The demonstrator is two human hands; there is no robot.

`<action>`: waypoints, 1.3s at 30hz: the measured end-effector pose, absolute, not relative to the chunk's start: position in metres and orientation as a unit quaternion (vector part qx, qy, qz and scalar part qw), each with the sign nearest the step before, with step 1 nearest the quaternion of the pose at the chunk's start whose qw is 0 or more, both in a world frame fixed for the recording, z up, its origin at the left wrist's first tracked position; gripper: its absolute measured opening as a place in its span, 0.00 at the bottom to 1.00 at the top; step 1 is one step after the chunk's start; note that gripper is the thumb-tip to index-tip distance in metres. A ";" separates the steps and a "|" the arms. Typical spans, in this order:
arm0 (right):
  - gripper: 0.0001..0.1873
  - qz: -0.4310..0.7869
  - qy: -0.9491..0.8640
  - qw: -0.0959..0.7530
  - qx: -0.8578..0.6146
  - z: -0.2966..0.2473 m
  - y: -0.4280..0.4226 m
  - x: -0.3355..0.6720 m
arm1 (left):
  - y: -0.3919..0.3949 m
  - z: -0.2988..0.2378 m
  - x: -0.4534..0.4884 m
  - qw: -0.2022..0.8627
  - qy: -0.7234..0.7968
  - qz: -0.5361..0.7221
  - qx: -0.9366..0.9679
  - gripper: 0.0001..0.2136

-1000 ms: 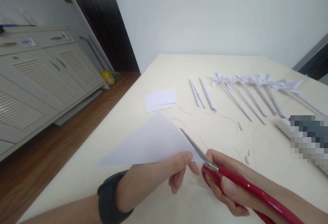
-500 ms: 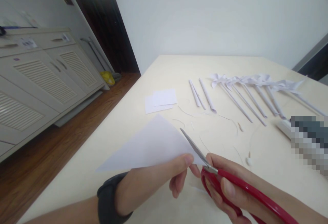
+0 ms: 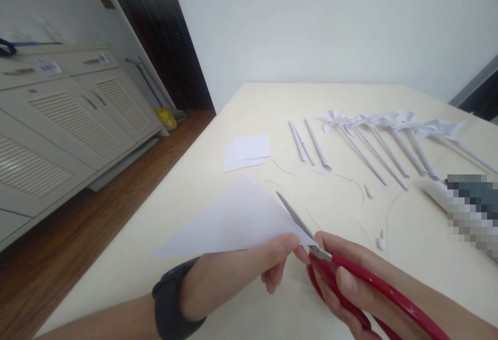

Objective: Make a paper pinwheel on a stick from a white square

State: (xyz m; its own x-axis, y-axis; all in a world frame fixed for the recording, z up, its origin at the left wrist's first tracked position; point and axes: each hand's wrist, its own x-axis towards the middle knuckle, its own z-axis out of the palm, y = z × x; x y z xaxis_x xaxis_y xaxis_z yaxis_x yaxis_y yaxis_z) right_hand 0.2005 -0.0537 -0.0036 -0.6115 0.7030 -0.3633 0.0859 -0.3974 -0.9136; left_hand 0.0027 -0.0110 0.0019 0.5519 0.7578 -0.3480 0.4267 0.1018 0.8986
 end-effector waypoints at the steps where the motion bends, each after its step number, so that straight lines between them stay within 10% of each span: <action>1: 0.23 0.742 -0.504 0.199 -0.395 -0.003 -0.054 0.202 | -0.011 0.000 0.002 0.591 0.442 0.154 0.657 0.18; 9: 0.21 0.743 -0.504 0.213 -0.386 -0.001 -0.060 0.205 | -0.010 -0.002 -0.002 0.544 0.422 0.292 0.664 0.23; 39: 0.24 0.731 -0.526 0.215 -0.379 -0.017 -0.055 0.201 | -0.010 0.009 0.005 0.560 0.498 0.174 0.639 0.24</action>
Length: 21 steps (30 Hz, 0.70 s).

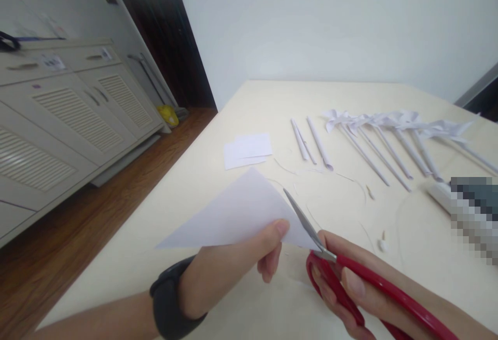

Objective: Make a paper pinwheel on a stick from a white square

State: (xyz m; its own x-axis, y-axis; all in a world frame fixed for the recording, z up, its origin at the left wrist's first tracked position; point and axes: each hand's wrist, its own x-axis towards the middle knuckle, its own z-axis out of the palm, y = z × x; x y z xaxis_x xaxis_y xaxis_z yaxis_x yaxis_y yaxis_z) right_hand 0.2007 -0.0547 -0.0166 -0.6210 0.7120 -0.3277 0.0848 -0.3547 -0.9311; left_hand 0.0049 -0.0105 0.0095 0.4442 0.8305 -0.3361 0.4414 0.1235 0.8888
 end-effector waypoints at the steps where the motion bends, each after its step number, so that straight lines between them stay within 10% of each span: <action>1: 0.24 0.731 -0.527 0.214 -0.377 -0.016 -0.055 0.200 | -0.010 0.010 0.005 0.560 0.498 0.170 0.639 0.24; 21: 0.27 0.766 -0.439 0.246 -0.401 0.002 -0.053 0.192 | -0.013 -0.005 0.000 0.570 0.452 0.221 0.649 0.25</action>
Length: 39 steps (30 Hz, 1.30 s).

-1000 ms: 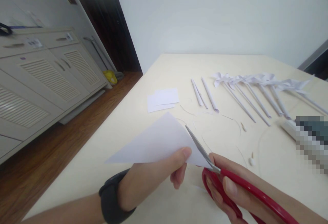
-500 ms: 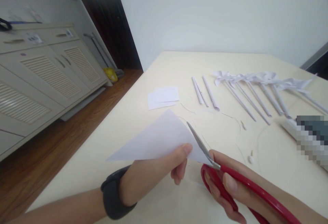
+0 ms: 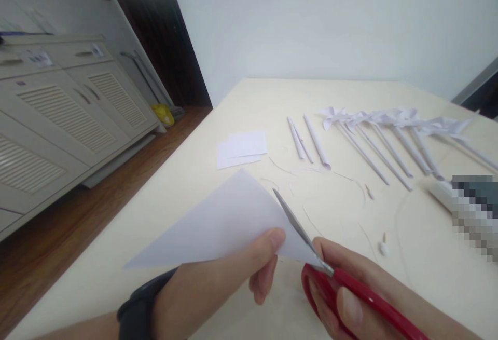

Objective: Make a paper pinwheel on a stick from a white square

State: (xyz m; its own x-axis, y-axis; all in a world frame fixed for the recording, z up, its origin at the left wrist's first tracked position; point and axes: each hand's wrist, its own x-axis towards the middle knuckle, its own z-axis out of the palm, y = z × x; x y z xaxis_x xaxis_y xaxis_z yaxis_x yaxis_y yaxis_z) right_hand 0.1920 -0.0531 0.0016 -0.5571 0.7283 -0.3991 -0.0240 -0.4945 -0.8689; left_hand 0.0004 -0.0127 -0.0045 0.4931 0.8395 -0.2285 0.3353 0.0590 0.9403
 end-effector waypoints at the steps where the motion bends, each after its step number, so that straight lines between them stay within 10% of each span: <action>1: 0.27 0.768 -0.435 0.242 -0.403 0.003 -0.052 0.192 | -0.013 -0.005 -0.001 0.572 0.451 0.224 0.647 0.25; 39: 0.22 0.712 -0.522 0.255 -0.394 -0.005 -0.058 0.195 | -0.019 0.010 0.014 0.571 0.510 0.163 0.622 0.21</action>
